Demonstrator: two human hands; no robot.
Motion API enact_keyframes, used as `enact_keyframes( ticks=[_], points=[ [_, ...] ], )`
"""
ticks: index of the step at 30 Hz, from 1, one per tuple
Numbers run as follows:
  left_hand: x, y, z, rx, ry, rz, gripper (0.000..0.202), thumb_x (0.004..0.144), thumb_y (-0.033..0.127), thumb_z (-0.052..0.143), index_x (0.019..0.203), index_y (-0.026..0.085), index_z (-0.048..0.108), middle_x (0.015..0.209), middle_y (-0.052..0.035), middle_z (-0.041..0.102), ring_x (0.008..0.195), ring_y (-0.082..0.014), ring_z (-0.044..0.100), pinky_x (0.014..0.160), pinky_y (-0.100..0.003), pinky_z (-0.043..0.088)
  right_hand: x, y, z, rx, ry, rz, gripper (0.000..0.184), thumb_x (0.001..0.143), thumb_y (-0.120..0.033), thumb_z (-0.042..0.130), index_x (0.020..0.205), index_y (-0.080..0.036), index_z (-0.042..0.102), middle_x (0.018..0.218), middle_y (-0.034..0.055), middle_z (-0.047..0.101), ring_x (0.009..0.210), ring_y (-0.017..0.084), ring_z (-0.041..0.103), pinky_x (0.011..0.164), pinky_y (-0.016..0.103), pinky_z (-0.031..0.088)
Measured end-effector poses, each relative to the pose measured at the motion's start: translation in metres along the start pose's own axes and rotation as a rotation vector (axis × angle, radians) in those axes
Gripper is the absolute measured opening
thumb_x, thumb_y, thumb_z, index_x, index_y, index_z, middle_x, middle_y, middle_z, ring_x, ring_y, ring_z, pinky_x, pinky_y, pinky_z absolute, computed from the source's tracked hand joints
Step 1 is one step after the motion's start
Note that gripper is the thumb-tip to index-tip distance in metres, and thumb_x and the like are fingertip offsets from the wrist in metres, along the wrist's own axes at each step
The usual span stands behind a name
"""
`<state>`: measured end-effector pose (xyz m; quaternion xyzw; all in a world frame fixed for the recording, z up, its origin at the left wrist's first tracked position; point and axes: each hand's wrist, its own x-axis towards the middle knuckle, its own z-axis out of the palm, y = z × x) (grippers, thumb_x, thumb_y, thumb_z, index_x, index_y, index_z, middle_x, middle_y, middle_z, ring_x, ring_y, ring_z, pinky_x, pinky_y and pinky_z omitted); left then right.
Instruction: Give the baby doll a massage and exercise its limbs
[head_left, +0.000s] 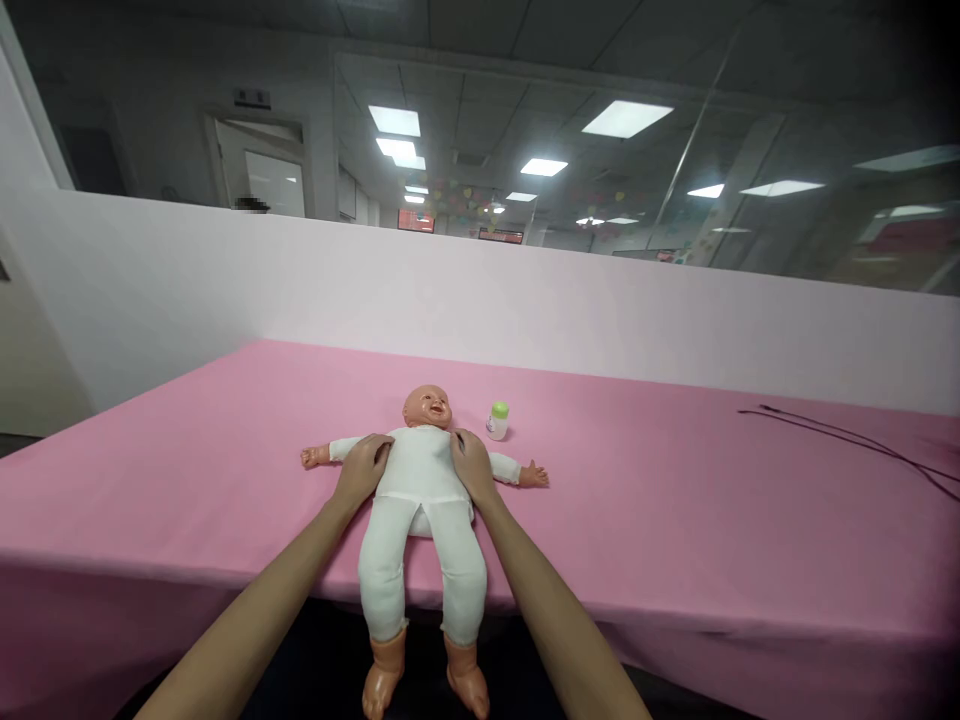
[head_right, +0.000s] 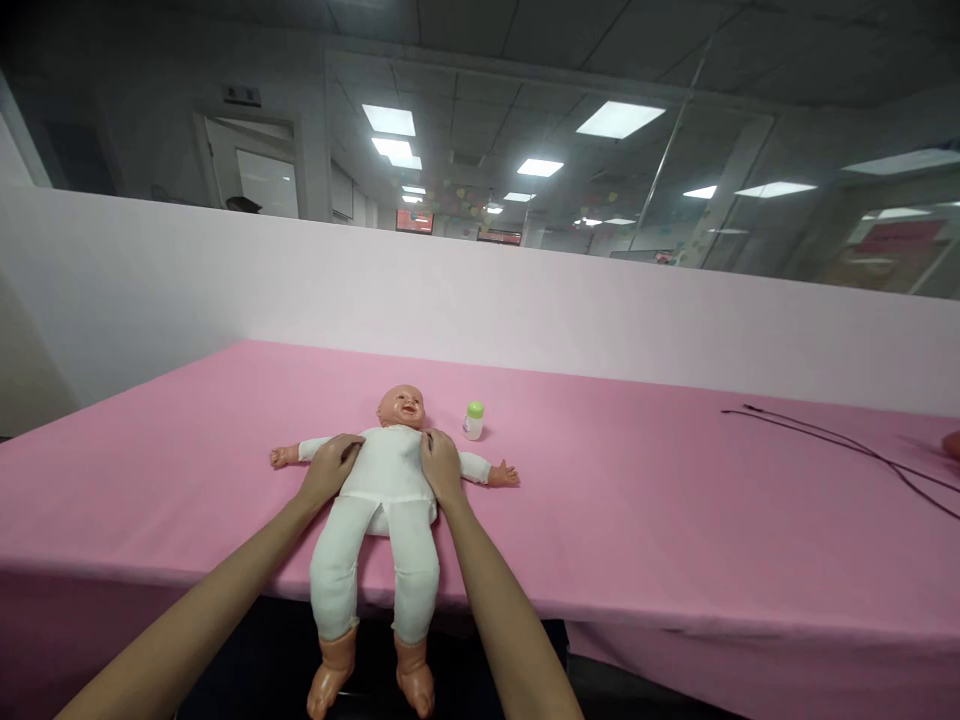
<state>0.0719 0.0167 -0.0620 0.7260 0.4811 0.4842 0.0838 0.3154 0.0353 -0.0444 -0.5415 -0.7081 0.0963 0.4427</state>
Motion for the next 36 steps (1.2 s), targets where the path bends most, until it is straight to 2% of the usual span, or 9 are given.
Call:
enact_keyframes(
  ticks=[2, 5, 8, 12, 18, 21, 26, 29, 36],
  points=[
    [0.001, 0.006, -0.001, -0.017, -0.003, -0.004, 0.026, 0.1, 0.028, 0.048, 0.103, 0.02, 0.072, 0.107, -0.0084, 0.078, 0.101, -0.0248, 0.071, 0.098, -0.043, 0.055, -0.002, 0.003, -0.001, 0.017, -0.003, -0.006, 0.035, 0.102, -0.03, 0.039, 0.105, -0.018, 0.072, 0.111, 0.0128, 0.076, 0.105, 0.026, 0.067, 0.099, 0.038, 0.048],
    [0.002, 0.013, -0.001, -0.072, 0.013, 0.018, 0.032, 0.102, 0.038, 0.049, 0.117, 0.02, 0.071, 0.126, -0.0104, 0.074, 0.119, -0.0254, 0.067, 0.111, -0.044, 0.049, -0.001, 0.002, -0.006, 0.039, -0.01, -0.02, 0.034, 0.102, -0.029, 0.043, 0.117, -0.019, 0.071, 0.12, 0.0112, 0.075, 0.111, 0.025, 0.067, 0.101, 0.036, 0.047],
    [0.003, 0.017, 0.0, -0.093, -0.063, 0.018, 0.038, 0.102, 0.042, 0.049, 0.127, 0.019, 0.069, 0.135, -0.0113, 0.07, 0.127, -0.0254, 0.064, 0.116, -0.045, 0.046, -0.002, -0.001, -0.009, 0.055, -0.019, -0.042, 0.032, 0.102, -0.033, 0.049, 0.12, -0.019, 0.071, 0.124, 0.0107, 0.075, 0.115, 0.025, 0.068, 0.104, 0.037, 0.047],
    [0.014, 0.022, -0.005, 0.027, -0.17, -0.001, 0.04, 0.102, 0.041, 0.047, 0.127, 0.019, 0.07, 0.13, -0.0109, 0.074, 0.12, -0.0248, 0.068, 0.108, -0.041, 0.051, -0.006, -0.003, -0.011, 0.068, -0.018, -0.056, 0.028, 0.1, -0.034, 0.057, 0.117, -0.019, 0.074, 0.123, 0.0108, 0.076, 0.116, 0.026, 0.068, 0.106, 0.038, 0.046],
    [0.051, 0.034, 0.0, 0.325, -0.328, -0.072, 0.025, 0.096, 0.033, 0.056, 0.09, 0.019, 0.076, 0.095, -0.0095, 0.079, 0.092, -0.0257, 0.073, 0.082, -0.034, 0.054, -0.006, -0.001, -0.011, 0.082, -0.012, -0.003, 0.033, 0.099, -0.037, 0.06, 0.122, -0.017, 0.073, 0.125, 0.0127, 0.075, 0.116, 0.027, 0.068, 0.105, 0.039, 0.047],
    [0.059, 0.038, 0.009, 0.412, -0.356, -0.093, 0.02, 0.092, 0.029, 0.061, 0.079, 0.019, 0.072, 0.088, -0.0098, 0.075, 0.09, -0.0265, 0.071, 0.075, -0.032, 0.05, -0.004, 0.001, -0.01, 0.081, -0.022, 0.013, 0.032, 0.099, -0.039, 0.062, 0.118, -0.017, 0.074, 0.121, 0.0124, 0.076, 0.114, 0.028, 0.067, 0.102, 0.039, 0.048],
    [0.061, 0.05, 0.013, 0.519, -0.342, -0.095, 0.02, 0.093, 0.022, 0.057, 0.08, 0.018, 0.071, 0.099, -0.0135, 0.074, 0.097, -0.0287, 0.07, 0.073, -0.033, 0.048, -0.005, 0.001, -0.009, 0.067, 0.009, 0.001, 0.026, 0.098, -0.037, 0.063, 0.111, -0.019, 0.075, 0.116, 0.0116, 0.076, 0.113, 0.027, 0.066, 0.102, 0.038, 0.047],
    [0.061, 0.057, 0.017, 0.563, -0.306, -0.099, 0.026, 0.098, 0.025, 0.05, 0.088, 0.017, 0.072, 0.106, -0.0153, 0.074, 0.098, -0.0291, 0.071, 0.073, -0.034, 0.049, -0.006, 0.002, -0.009, 0.046, 0.063, 0.0, 0.02, 0.098, -0.032, 0.062, 0.107, -0.019, 0.075, 0.113, 0.0116, 0.074, 0.112, 0.026, 0.064, 0.103, 0.038, 0.047],
    [0.046, 0.067, 0.032, 0.668, -0.278, -0.108, 0.04, 0.107, 0.029, 0.037, 0.104, 0.012, 0.073, 0.104, -0.0195, 0.075, 0.096, -0.0298, 0.072, 0.079, -0.036, 0.05, -0.006, 0.003, -0.009, 0.041, 0.079, -0.01, 0.019, 0.098, -0.026, 0.057, 0.1, -0.019, 0.075, 0.106, 0.0101, 0.074, 0.105, 0.024, 0.065, 0.1, 0.037, 0.047]
  ],
)
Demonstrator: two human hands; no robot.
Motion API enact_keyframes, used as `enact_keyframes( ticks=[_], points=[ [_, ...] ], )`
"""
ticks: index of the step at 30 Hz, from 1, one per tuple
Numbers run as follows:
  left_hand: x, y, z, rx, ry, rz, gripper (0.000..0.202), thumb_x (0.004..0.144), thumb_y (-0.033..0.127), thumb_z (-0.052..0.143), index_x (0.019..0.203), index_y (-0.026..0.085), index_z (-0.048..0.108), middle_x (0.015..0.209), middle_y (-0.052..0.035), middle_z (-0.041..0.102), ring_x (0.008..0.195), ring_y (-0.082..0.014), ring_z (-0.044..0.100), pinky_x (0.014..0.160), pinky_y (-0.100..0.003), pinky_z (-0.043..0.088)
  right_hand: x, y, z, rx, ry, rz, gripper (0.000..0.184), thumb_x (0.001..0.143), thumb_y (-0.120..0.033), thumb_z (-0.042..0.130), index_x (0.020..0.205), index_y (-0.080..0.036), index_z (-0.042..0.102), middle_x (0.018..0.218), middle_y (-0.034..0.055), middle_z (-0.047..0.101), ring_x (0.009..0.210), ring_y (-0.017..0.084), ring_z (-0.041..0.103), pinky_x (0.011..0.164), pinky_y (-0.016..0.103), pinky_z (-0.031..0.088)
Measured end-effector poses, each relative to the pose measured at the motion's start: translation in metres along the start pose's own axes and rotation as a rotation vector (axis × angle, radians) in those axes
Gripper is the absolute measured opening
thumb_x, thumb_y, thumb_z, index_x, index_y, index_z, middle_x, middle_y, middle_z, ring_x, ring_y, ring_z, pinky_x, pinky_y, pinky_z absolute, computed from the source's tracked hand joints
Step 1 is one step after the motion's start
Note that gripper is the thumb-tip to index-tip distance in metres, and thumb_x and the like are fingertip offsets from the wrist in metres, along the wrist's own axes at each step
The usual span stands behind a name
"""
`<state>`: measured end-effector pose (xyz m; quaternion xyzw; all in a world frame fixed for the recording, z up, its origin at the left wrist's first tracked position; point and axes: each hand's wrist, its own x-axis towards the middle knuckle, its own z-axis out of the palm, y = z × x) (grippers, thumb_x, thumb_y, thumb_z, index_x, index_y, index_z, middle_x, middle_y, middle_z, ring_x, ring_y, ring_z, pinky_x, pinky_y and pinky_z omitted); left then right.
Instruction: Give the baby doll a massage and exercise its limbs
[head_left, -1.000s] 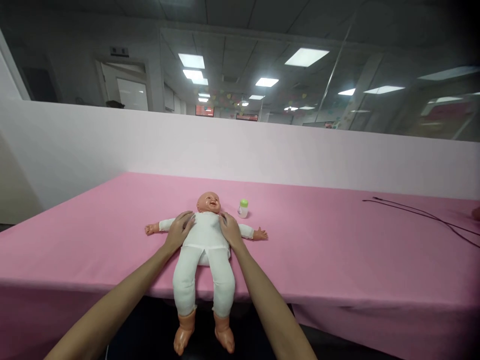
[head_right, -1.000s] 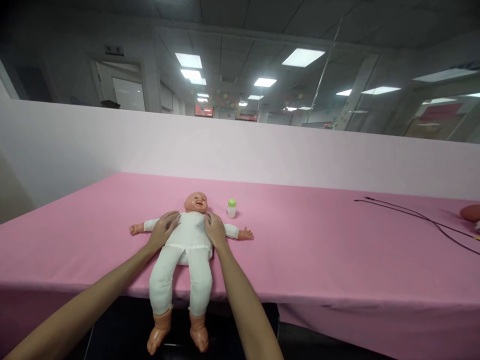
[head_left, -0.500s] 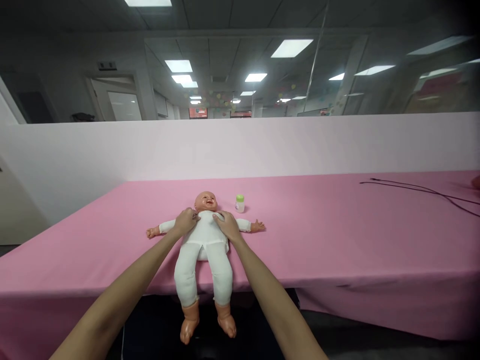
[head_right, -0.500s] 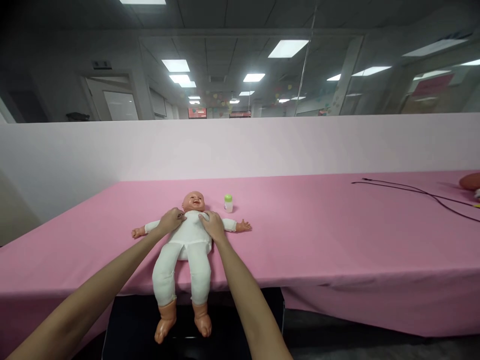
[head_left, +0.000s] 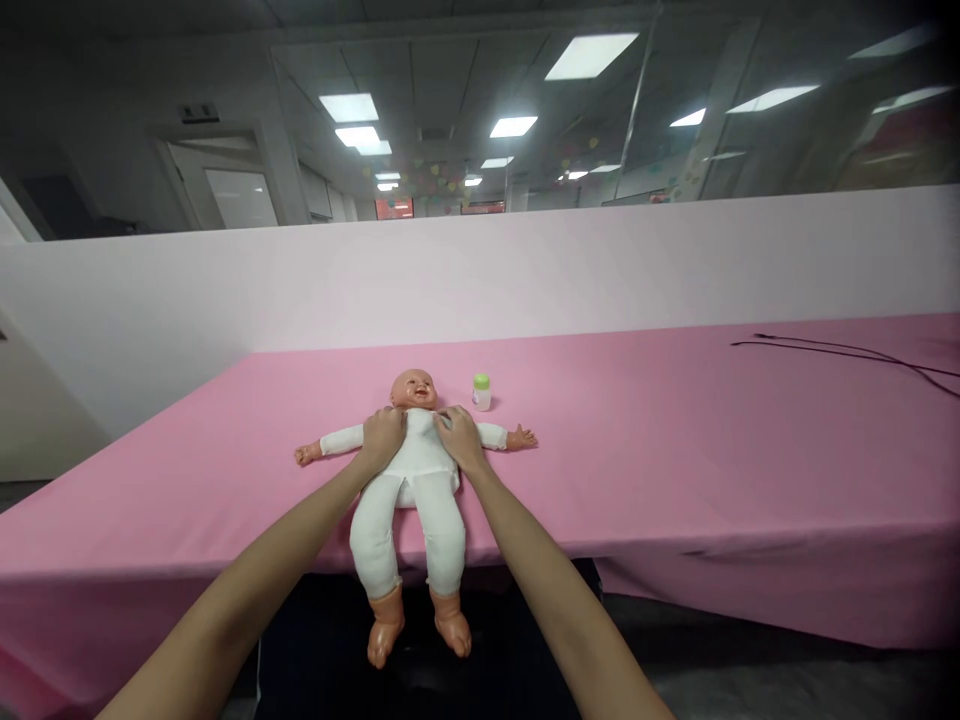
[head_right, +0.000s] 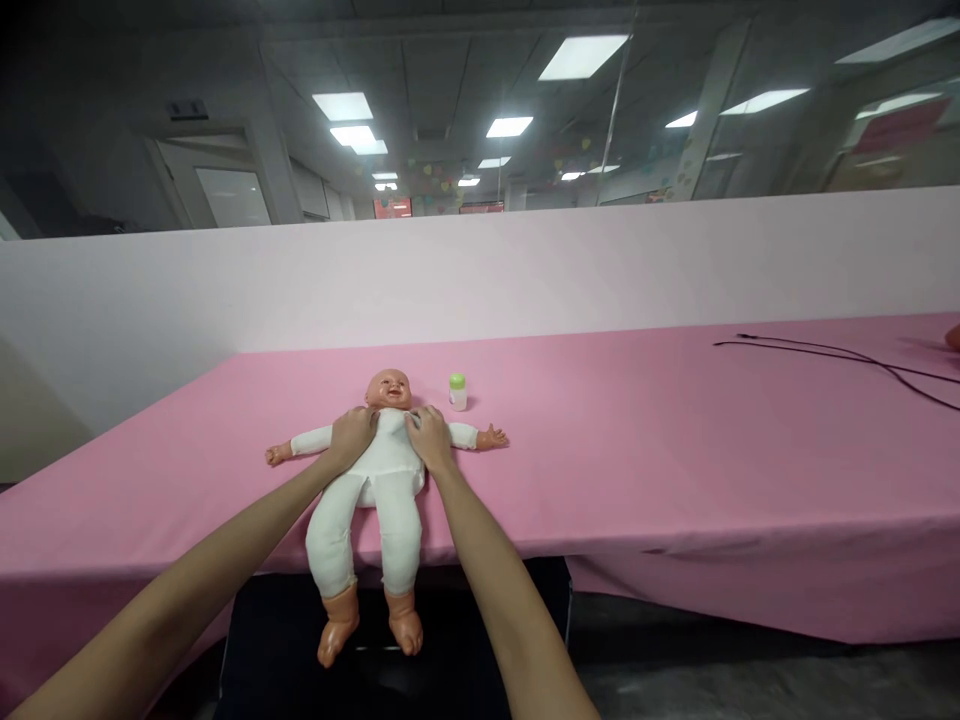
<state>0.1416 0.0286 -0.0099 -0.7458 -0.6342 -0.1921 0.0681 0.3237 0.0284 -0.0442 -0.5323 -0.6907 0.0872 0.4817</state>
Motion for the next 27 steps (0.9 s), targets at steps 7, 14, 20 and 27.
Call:
enact_keyframes(
  ticks=[7, 14, 20, 27],
  points=[
    [-0.0081, -0.0017, -0.0023, 0.031, 0.007, -0.011, 0.043, 0.109, 0.03, 0.031, 0.113, 0.012, 0.07, 0.11, -0.0202, 0.073, 0.104, -0.0307, 0.07, 0.085, -0.038, 0.049, -0.0009, 0.0, 0.0009, 0.029, -0.018, 0.003, 0.023, 0.1, -0.029, 0.054, 0.102, -0.018, 0.074, 0.107, 0.0113, 0.074, 0.106, 0.024, 0.065, 0.1, 0.037, 0.047],
    [-0.0074, -0.0034, 0.0015, 0.029, 0.012, -0.021, 0.042, 0.109, 0.028, 0.031, 0.112, 0.011, 0.069, 0.112, -0.0205, 0.072, 0.107, -0.0297, 0.068, 0.087, -0.038, 0.048, 0.001, 0.0056, 0.0063, 0.059, 0.011, -0.009, 0.023, 0.097, -0.033, 0.056, 0.098, -0.019, 0.074, 0.105, 0.0104, 0.074, 0.102, 0.025, 0.065, 0.098, 0.038, 0.048],
    [-0.0079, -0.0044, 0.003, -0.004, 0.018, -0.029, 0.043, 0.109, 0.029, 0.031, 0.112, 0.01, 0.07, 0.112, -0.0208, 0.072, 0.107, -0.0301, 0.068, 0.087, -0.038, 0.047, 0.0017, 0.0066, 0.0088, 0.06, 0.024, -0.002, 0.022, 0.096, -0.032, 0.055, 0.094, -0.019, 0.073, 0.101, 0.0097, 0.073, 0.099, 0.024, 0.065, 0.096, 0.037, 0.049],
    [-0.0093, -0.0059, 0.0039, -0.007, 0.031, -0.027, 0.043, 0.11, 0.03, 0.031, 0.113, 0.011, 0.069, 0.112, -0.0193, 0.072, 0.104, -0.0288, 0.067, 0.086, -0.037, 0.045, 0.0019, 0.0053, 0.0092, 0.076, 0.029, -0.006, 0.021, 0.095, -0.032, 0.054, 0.093, -0.02, 0.071, 0.1, 0.0091, 0.073, 0.1, 0.025, 0.064, 0.096, 0.039, 0.049]
  ],
)
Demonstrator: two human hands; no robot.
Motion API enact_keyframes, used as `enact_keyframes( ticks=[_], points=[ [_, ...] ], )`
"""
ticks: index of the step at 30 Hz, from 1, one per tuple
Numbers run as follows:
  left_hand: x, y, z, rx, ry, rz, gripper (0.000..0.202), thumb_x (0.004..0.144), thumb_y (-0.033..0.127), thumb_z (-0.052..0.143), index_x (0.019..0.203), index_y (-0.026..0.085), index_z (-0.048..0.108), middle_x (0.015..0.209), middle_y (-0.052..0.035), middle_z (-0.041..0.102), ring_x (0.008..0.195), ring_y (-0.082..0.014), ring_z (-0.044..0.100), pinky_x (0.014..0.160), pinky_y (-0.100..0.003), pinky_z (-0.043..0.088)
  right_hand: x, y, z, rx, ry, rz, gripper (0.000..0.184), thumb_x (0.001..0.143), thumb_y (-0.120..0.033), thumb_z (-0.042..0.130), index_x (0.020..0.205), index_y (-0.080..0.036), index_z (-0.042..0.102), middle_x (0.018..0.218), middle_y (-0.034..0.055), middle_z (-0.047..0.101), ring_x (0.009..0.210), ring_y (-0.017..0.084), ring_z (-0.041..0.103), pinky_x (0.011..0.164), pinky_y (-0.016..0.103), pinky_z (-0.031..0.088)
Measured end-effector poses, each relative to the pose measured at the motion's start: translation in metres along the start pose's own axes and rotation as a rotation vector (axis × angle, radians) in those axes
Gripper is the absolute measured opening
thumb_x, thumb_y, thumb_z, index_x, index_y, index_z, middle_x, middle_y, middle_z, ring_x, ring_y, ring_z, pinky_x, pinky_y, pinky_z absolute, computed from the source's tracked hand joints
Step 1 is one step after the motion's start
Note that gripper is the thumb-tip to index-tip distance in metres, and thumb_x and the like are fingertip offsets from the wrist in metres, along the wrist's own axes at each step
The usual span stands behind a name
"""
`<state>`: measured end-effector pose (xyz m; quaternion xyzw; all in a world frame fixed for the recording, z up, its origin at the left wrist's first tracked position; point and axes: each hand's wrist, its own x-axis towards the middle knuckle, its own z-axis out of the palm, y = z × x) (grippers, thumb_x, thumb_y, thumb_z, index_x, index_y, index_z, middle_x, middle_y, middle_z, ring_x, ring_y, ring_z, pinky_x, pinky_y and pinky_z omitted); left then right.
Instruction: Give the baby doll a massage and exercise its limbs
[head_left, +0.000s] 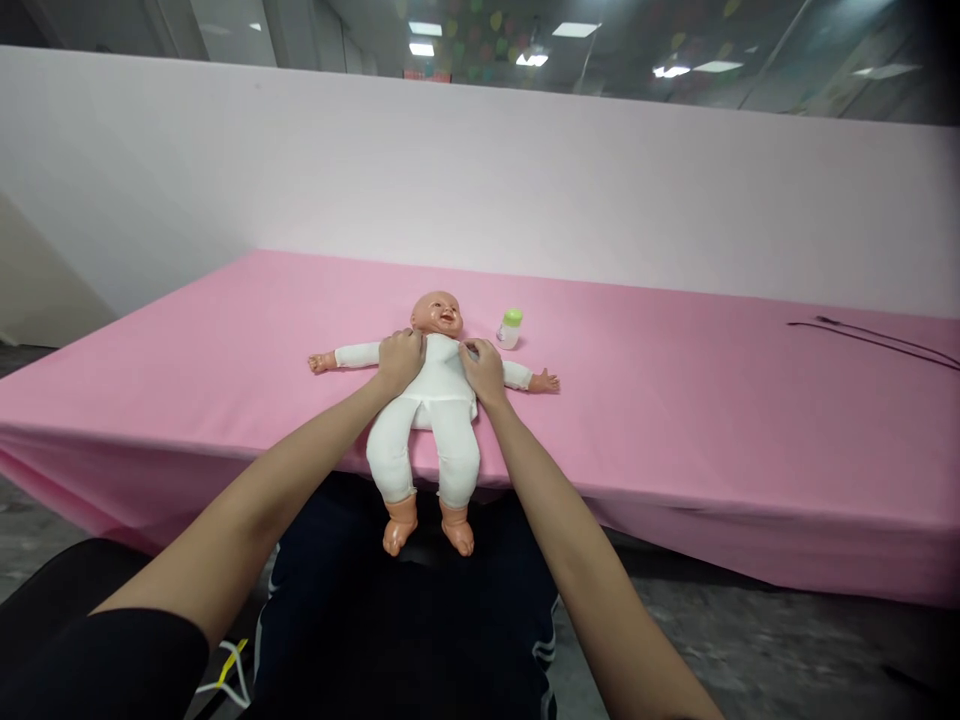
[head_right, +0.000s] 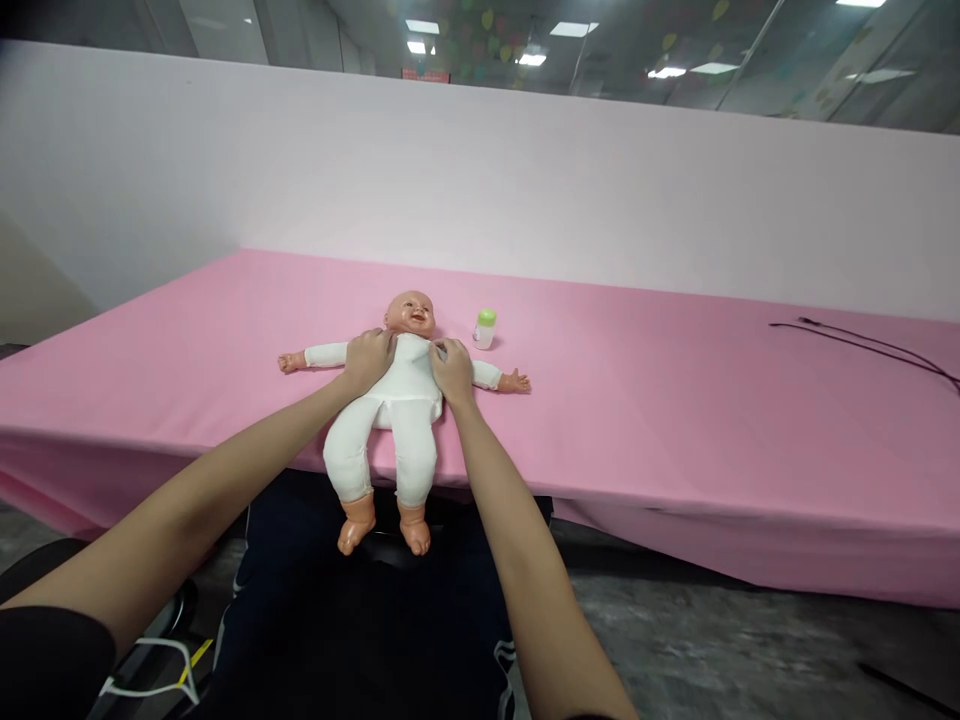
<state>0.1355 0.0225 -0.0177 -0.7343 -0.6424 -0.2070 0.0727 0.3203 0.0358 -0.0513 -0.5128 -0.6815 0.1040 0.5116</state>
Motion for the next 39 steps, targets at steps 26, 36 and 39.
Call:
enact_keyframes(
  ticks=[26, 36, 39],
  points=[
    [-0.002, 0.001, -0.003, -0.007, -0.01, -0.01, 0.043, 0.109, 0.03, 0.029, 0.113, 0.012, 0.069, 0.111, -0.0175, 0.072, 0.105, -0.0296, 0.068, 0.083, -0.037, 0.046, 0.0, 0.002, 0.0, 0.013, 0.014, 0.006, 0.02, 0.094, -0.032, 0.055, 0.093, -0.019, 0.071, 0.1, 0.0097, 0.074, 0.098, 0.025, 0.065, 0.094, 0.038, 0.048],
    [-0.006, 0.003, -0.007, -0.018, -0.004, -0.011, 0.043, 0.109, 0.029, 0.031, 0.112, 0.011, 0.07, 0.111, -0.0179, 0.072, 0.102, -0.0297, 0.068, 0.082, -0.037, 0.046, -0.004, 0.0, -0.002, 0.007, 0.013, 0.016, 0.022, 0.095, -0.034, 0.054, 0.093, -0.02, 0.072, 0.1, 0.0091, 0.074, 0.099, 0.025, 0.065, 0.095, 0.038, 0.048],
    [-0.007, 0.006, -0.013, -0.012, -0.009, -0.003, 0.043, 0.109, 0.027, 0.031, 0.113, 0.01, 0.07, 0.111, -0.018, 0.073, 0.104, -0.0294, 0.067, 0.084, -0.038, 0.047, -0.003, 0.002, -0.002, 0.003, 0.018, 0.016, 0.022, 0.095, -0.034, 0.054, 0.094, -0.02, 0.072, 0.101, 0.0091, 0.074, 0.1, 0.025, 0.064, 0.094, 0.038, 0.048]
  ],
)
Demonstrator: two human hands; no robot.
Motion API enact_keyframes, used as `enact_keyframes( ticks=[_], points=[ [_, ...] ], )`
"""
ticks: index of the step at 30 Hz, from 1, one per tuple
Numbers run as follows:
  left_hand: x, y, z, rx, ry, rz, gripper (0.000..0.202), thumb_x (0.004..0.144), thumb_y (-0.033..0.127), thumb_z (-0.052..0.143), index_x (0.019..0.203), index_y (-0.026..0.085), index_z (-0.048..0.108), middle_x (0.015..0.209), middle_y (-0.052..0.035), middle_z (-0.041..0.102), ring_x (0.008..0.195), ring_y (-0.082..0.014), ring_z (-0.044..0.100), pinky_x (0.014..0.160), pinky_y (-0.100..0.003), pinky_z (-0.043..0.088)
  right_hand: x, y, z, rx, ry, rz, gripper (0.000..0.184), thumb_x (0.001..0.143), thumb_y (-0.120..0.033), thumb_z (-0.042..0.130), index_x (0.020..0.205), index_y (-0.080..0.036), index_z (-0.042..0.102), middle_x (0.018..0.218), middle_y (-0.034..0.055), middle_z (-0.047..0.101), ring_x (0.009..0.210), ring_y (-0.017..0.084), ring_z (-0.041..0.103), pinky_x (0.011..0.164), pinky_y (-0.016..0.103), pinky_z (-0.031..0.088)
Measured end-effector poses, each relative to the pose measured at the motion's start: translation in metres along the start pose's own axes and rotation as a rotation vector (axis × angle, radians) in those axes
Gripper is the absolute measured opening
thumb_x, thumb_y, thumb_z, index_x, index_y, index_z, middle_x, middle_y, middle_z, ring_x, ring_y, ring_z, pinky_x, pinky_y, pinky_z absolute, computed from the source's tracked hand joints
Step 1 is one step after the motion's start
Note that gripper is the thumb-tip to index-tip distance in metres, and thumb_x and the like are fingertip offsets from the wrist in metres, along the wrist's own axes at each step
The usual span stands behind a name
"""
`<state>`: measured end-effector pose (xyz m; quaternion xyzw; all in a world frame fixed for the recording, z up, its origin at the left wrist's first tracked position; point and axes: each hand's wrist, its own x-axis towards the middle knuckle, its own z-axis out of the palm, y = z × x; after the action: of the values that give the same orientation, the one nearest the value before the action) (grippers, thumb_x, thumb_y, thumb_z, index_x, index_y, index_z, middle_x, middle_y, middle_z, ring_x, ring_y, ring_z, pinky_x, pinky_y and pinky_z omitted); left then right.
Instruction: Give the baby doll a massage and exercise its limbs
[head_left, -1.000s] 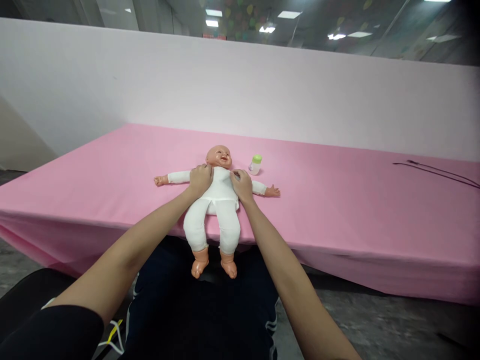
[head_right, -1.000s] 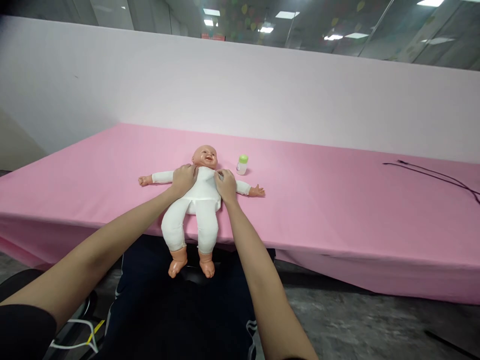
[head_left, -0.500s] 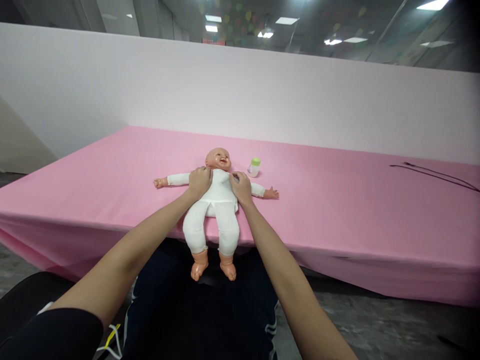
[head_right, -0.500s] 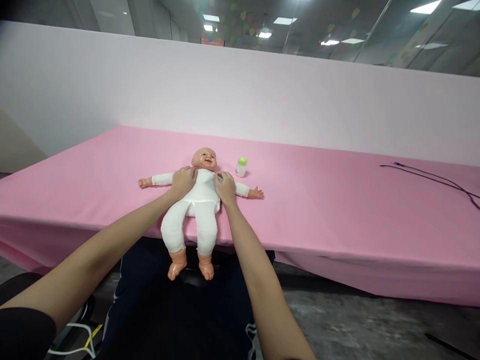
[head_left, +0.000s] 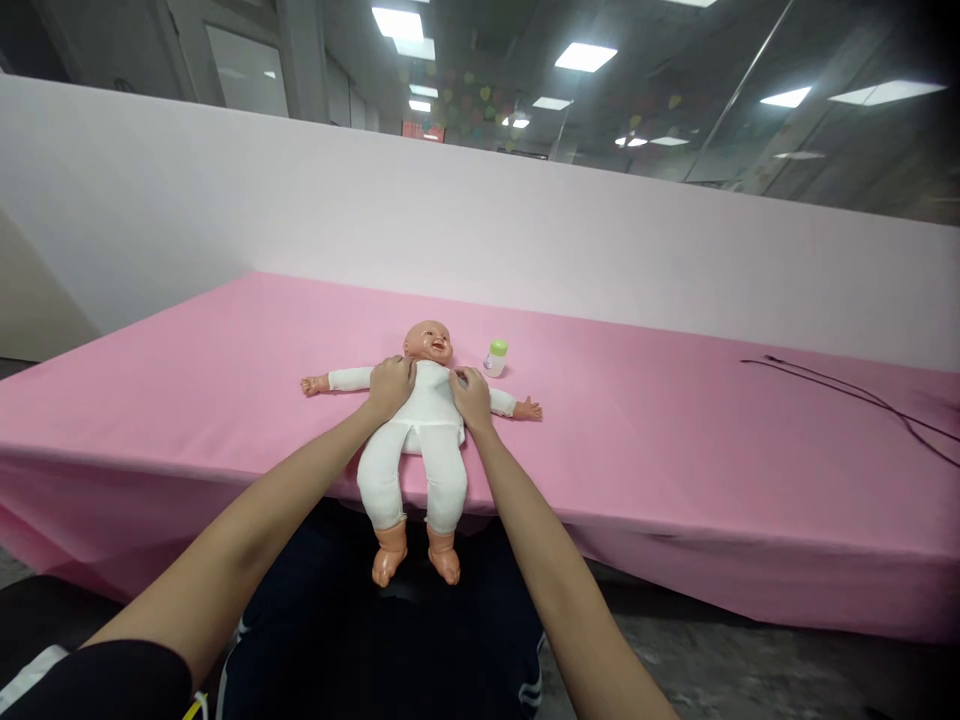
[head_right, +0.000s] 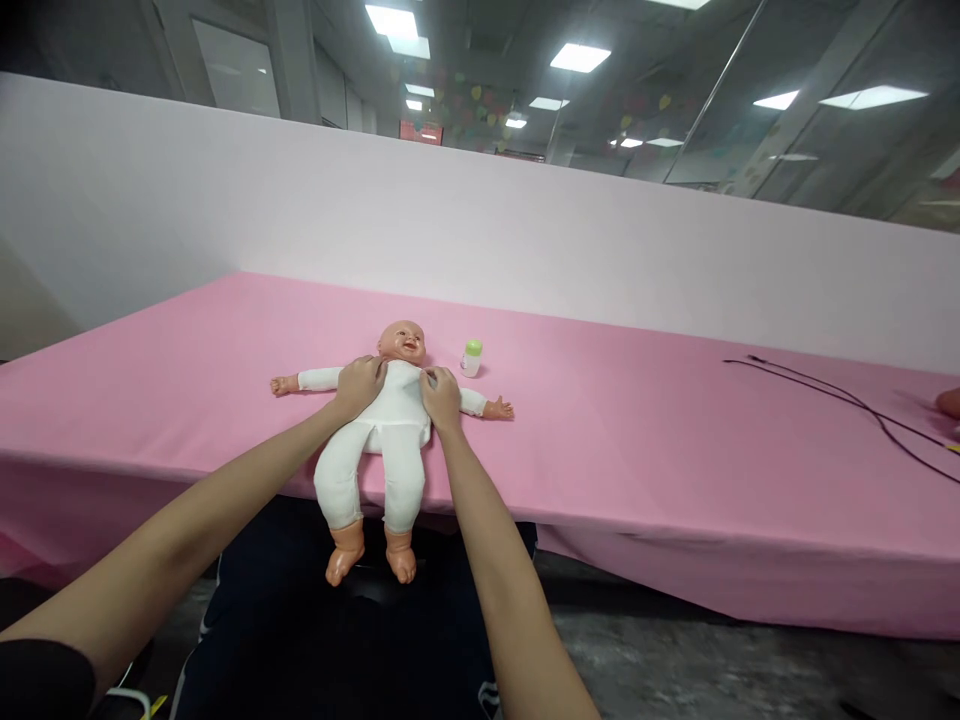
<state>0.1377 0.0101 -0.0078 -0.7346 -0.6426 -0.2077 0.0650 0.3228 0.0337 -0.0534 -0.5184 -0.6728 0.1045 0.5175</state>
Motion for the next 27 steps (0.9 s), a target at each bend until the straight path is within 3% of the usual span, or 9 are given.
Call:
enact_keyframes(
  ticks=[5, 8, 11, 13, 16, 20, 24, 27],
  points=[
    [-0.024, 0.016, -0.041, 0.038, -0.028, 0.023, 0.032, 0.1, 0.012, 0.046, 0.119, 0.012, 0.071, 0.138, -0.0184, 0.064, 0.12, -0.0332, 0.062, 0.093, -0.042, 0.047, 0.001, 0.002, 0.0, 0.003, 0.0, -0.007, 0.023, 0.095, -0.033, 0.052, 0.093, -0.02, 0.071, 0.1, 0.0092, 0.074, 0.099, 0.025, 0.065, 0.093, 0.037, 0.048],
    [-0.065, 0.024, -0.071, -0.068, -0.04, 0.067, 0.03, 0.098, 0.017, 0.056, 0.124, 0.019, 0.071, 0.139, -0.0113, 0.066, 0.114, -0.0296, 0.066, 0.086, -0.039, 0.051, 0.0, 0.002, -0.001, 0.009, -0.005, -0.016, 0.024, 0.095, -0.033, 0.051, 0.094, -0.02, 0.071, 0.101, 0.0098, 0.075, 0.099, 0.025, 0.065, 0.094, 0.037, 0.048],
    [-0.113, 0.022, -0.084, -0.196, 0.045, -0.007, 0.027, 0.099, 0.023, 0.058, 0.123, 0.024, 0.071, 0.132, -0.0058, 0.07, 0.116, -0.0265, 0.066, 0.087, -0.035, 0.052, 0.0, 0.002, -0.001, 0.009, -0.007, -0.019, 0.025, 0.096, -0.035, 0.05, 0.095, -0.02, 0.071, 0.101, 0.0104, 0.074, 0.1, 0.026, 0.064, 0.095, 0.038, 0.047],
    [-0.136, 0.016, -0.082, -0.231, 0.049, -0.087, 0.023, 0.1, 0.028, 0.058, 0.118, 0.024, 0.073, 0.129, -0.0059, 0.071, 0.115, -0.0266, 0.066, 0.087, -0.035, 0.052, 0.0, 0.003, -0.001, 0.005, -0.008, -0.018, 0.026, 0.096, -0.035, 0.051, 0.097, -0.019, 0.071, 0.102, 0.0109, 0.074, 0.101, 0.026, 0.065, 0.096, 0.038, 0.048],
    [-0.153, 0.005, -0.071, -0.304, 0.003, -0.155, 0.027, 0.102, 0.038, 0.054, 0.115, 0.024, 0.073, 0.127, -0.006, 0.071, 0.116, -0.0262, 0.066, 0.087, -0.035, 0.054, 0.001, 0.004, -0.001, -0.003, -0.012, -0.017, 0.025, 0.095, -0.035, 0.052, 0.099, -0.02, 0.072, 0.105, 0.011, 0.074, 0.103, 0.026, 0.064, 0.098, 0.039, 0.048],
    [-0.161, 0.001, -0.062, -0.32, -0.052, -0.135, 0.038, 0.102, 0.046, 0.052, 0.131, 0.025, 0.066, 0.142, -0.0075, 0.064, 0.127, -0.028, 0.061, 0.096, -0.037, 0.054, 0.001, 0.002, -0.003, -0.016, -0.019, -0.017, 0.026, 0.096, -0.034, 0.051, 0.098, -0.019, 0.072, 0.105, 0.0111, 0.074, 0.102, 0.026, 0.064, 0.097, 0.04, 0.048],
    [-0.179, 0.006, -0.057, -0.309, -0.157, -0.085, 0.065, 0.098, 0.044, 0.056, 0.158, 0.025, 0.041, 0.167, -0.0118, 0.038, 0.137, -0.0335, 0.056, 0.101, -0.043, 0.054, -0.001, -0.001, -0.006, -0.031, -0.027, -0.026, 0.024, 0.097, -0.032, 0.05, 0.098, -0.019, 0.071, 0.104, 0.0107, 0.073, 0.101, 0.025, 0.064, 0.096, 0.038, 0.048],
    [-0.194, 0.01, -0.051, -0.39, -0.17, -0.092, 0.069, 0.099, 0.037, 0.052, 0.164, 0.026, 0.03, 0.175, -0.0121, 0.019, 0.142, -0.0353, 0.052, 0.102, -0.045, 0.055, -0.002, -0.003, -0.009, -0.041, -0.033, -0.032, 0.023, 0.097, -0.03, 0.049, 0.097, -0.02, 0.07, 0.104, 0.0101, 0.073, 0.101, 0.025, 0.064, 0.095, 0.037, 0.048]
  ],
)
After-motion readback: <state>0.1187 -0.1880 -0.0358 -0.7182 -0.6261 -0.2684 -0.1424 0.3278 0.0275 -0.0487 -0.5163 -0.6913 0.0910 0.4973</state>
